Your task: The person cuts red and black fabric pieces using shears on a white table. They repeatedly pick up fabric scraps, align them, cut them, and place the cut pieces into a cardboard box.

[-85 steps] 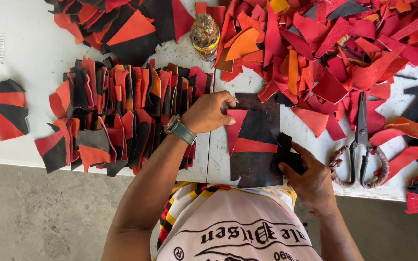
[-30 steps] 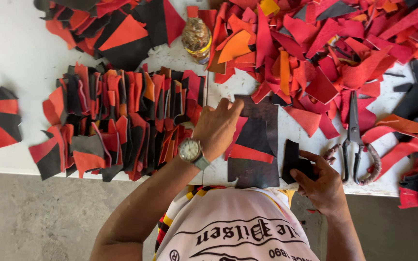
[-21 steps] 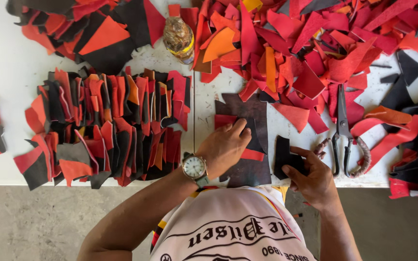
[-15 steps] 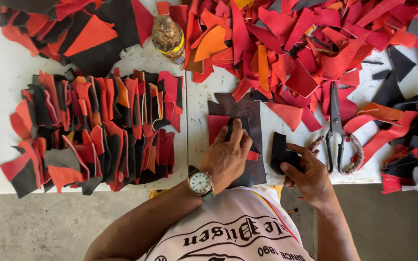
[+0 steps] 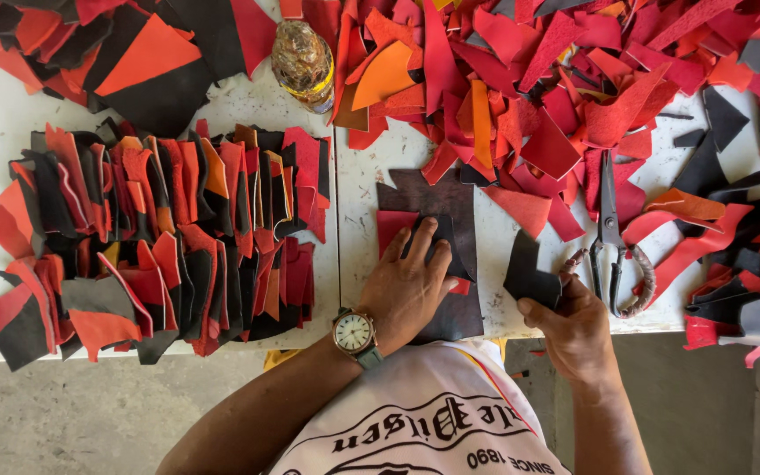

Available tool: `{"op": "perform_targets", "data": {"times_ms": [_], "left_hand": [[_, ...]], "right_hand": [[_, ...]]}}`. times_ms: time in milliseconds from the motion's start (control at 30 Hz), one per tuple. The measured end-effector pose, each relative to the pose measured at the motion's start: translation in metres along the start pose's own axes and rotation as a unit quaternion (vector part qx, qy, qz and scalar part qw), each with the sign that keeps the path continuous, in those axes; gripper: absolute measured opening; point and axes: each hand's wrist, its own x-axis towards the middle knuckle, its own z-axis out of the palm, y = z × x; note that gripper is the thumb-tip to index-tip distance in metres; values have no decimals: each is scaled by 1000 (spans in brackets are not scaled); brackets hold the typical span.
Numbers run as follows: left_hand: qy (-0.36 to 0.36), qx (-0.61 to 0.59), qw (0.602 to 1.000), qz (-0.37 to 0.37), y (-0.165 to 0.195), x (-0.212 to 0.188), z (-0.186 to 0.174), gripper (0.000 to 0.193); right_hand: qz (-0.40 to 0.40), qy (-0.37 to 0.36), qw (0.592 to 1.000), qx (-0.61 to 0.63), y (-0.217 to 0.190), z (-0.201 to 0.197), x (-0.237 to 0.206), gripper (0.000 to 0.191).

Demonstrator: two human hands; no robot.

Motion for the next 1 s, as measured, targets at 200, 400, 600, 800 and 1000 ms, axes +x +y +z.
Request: {"op": "perform_targets", "data": {"times_ms": [200, 400, 600, 800, 1000], "left_hand": [[20, 22, 999, 24, -3, -1, 5, 49], [-11, 5, 1000, 15, -5, 0, 4, 51], [-12, 15, 1000, 18, -6, 0, 3, 53], [-25, 2, 1000, 14, -7, -1, 3, 53], [-27, -9, 1000, 3, -6, 0, 2, 54]], "right_hand": [[19, -25, 999, 17, -12, 5, 5, 21], [-27, -91, 995, 6, -33, 25, 28, 16], [32, -148, 978, -142, -47, 35, 43, 24], [75, -106, 918, -375, -68, 74, 47, 48], [65, -61, 918, -386, -63, 75, 37, 51]]}}
